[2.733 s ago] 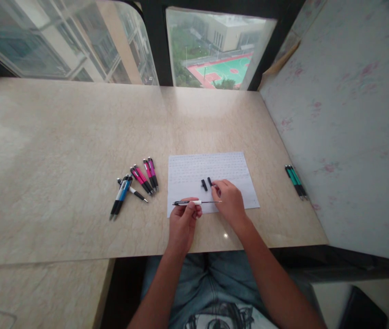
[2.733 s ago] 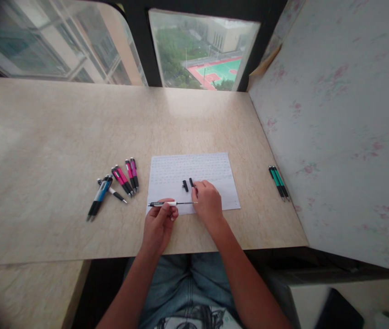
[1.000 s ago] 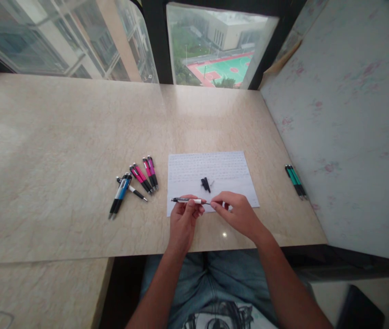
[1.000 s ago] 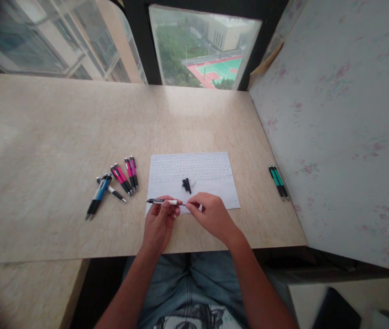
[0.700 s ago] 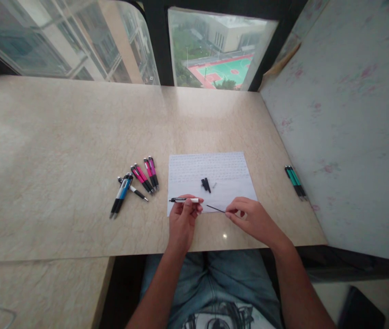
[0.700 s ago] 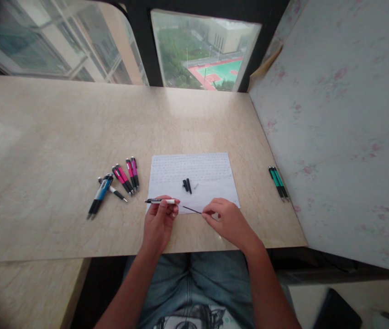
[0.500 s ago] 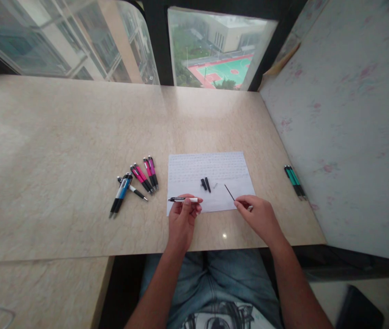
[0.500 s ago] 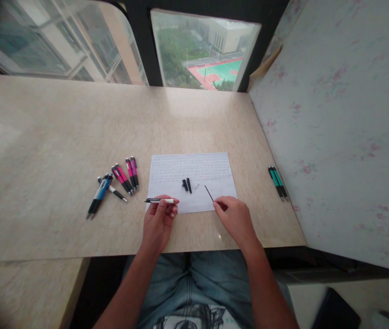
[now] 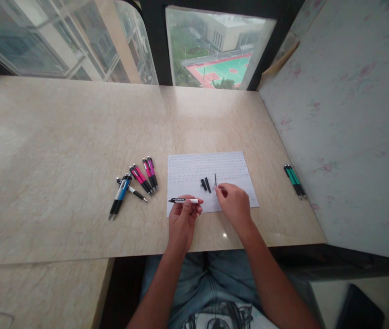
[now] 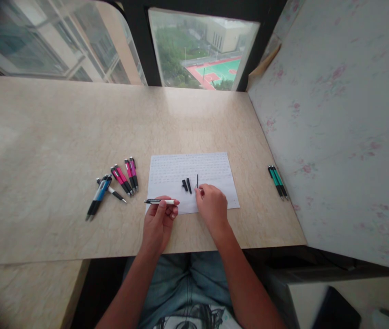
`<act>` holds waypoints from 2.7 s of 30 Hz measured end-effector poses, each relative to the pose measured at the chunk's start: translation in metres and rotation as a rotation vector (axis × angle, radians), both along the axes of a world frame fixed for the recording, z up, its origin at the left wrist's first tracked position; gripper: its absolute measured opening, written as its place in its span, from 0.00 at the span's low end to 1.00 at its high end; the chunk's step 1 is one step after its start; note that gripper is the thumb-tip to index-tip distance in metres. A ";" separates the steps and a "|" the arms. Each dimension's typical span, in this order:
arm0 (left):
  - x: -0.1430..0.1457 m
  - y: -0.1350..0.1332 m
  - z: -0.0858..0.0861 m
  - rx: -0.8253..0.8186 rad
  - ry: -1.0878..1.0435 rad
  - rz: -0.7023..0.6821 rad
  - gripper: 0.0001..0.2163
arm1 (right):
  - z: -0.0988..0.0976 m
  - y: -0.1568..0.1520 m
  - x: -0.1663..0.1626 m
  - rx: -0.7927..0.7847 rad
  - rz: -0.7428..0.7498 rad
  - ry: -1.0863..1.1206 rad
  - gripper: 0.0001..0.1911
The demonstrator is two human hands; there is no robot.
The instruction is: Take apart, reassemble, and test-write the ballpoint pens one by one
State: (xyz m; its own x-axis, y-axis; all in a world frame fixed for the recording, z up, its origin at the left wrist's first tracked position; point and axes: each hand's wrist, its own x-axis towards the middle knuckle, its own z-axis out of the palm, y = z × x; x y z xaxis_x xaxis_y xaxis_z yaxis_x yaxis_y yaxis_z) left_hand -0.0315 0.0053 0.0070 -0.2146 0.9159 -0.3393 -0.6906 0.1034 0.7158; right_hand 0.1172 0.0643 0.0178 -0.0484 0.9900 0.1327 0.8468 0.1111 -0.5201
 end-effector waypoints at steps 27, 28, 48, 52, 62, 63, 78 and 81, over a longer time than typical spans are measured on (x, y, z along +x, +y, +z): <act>0.006 -0.006 0.005 -0.051 0.475 -0.035 0.11 | 0.007 -0.044 -0.026 -0.672 -0.131 1.423 0.15; 0.006 -0.007 0.005 -0.054 0.483 -0.031 0.11 | 0.006 -0.044 -0.026 -0.677 -0.129 1.433 0.15; 0.003 -0.008 -0.004 -0.081 0.460 -0.015 0.14 | 0.002 -0.042 -0.016 -0.540 -0.116 1.183 0.12; 0.002 -0.007 -0.008 -0.076 0.417 -0.006 0.15 | 0.001 -0.031 -0.003 -0.339 -0.124 0.848 0.11; 0.003 -0.006 -0.008 -0.059 0.384 -0.018 0.15 | -0.010 0.016 -0.002 0.058 -0.048 0.139 0.13; 0.003 -0.007 -0.009 -0.060 0.390 -0.021 0.15 | -0.011 0.016 -0.002 0.061 -0.045 0.125 0.13; 0.002 -0.007 -0.002 -0.050 0.457 -0.094 0.14 | 0.008 -0.030 -0.014 -0.345 0.206 0.720 0.17; 0.002 -0.008 -0.002 -0.039 0.464 -0.116 0.14 | 0.004 -0.034 -0.017 -0.371 0.182 0.777 0.16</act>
State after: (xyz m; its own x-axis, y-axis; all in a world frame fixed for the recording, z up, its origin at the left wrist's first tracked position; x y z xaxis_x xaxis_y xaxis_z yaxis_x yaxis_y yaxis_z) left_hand -0.0293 -0.0026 0.0053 -0.2484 0.9314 -0.2660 -0.2808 0.1935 0.9400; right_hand 0.1002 0.0305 0.0217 -0.2392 0.9616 -0.1348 0.2244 -0.0804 -0.9712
